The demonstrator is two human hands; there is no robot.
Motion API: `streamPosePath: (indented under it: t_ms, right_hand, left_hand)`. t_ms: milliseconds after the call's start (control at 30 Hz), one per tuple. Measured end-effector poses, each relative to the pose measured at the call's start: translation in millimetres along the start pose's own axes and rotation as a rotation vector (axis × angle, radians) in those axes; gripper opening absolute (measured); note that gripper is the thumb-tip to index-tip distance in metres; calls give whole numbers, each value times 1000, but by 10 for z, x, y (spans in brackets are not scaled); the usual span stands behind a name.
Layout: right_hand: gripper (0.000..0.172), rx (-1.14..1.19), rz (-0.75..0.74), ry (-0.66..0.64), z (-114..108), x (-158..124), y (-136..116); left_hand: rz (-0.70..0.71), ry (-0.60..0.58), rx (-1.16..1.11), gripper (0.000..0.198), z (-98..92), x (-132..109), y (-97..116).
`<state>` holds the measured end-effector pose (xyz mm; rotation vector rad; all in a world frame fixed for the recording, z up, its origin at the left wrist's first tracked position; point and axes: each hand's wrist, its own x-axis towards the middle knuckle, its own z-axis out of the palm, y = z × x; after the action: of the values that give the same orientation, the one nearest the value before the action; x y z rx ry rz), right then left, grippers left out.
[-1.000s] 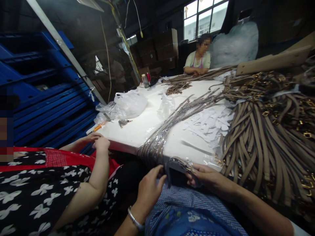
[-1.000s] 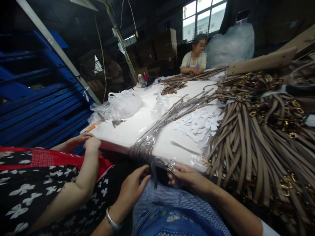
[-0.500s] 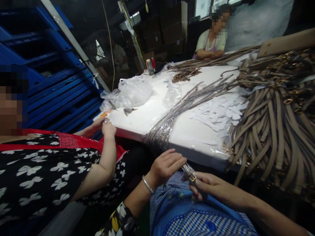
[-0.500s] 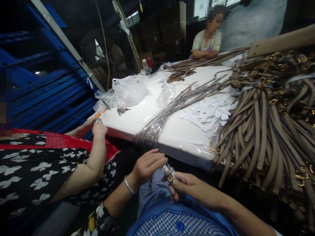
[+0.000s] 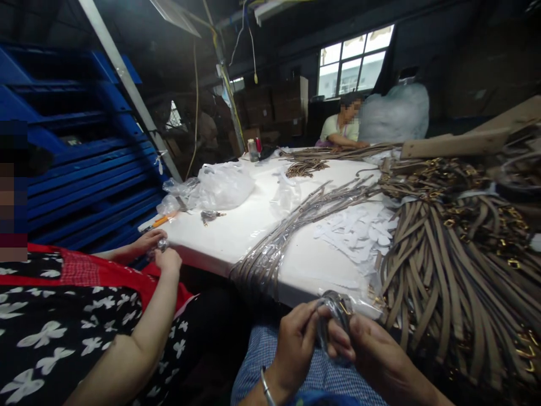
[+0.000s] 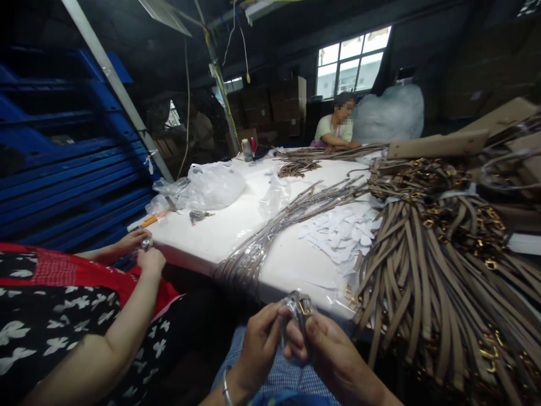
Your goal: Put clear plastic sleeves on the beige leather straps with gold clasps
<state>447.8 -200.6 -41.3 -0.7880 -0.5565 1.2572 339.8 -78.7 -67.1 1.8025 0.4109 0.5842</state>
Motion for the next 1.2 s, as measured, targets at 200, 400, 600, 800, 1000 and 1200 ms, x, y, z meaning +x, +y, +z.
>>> streamPosePath:
  t_ms: [200, 400, 600, 800, 1000, 1200]
  right_hand:
    - [36, 88, 102, -25, 63, -23, -71]
    - [35, 67, 23, 127, 25, -4, -51]
    - [35, -194, -305, 313, -28, 237, -50]
    - [23, -710, -461, 311, -171, 335, 40]
    - [23, -1261, -432, 165, -380, 349, 194]
    - [29, -1332, -403, -14, -465, 339, 211]
  left_hand:
    - [-14, 75, -9, 28, -158, 12, -62]
    - [-54, -13, -78, 34, 21, -85, -82]
    - [-175, -72, -178, 37, 20, -59, 177]
    - [-305, -89, -187, 36, -17, -98, 202]
    - [-460, -191, -411, 37, -86, -24, 222]
    - [-615, -182, -576, 35, -169, 84, 181]
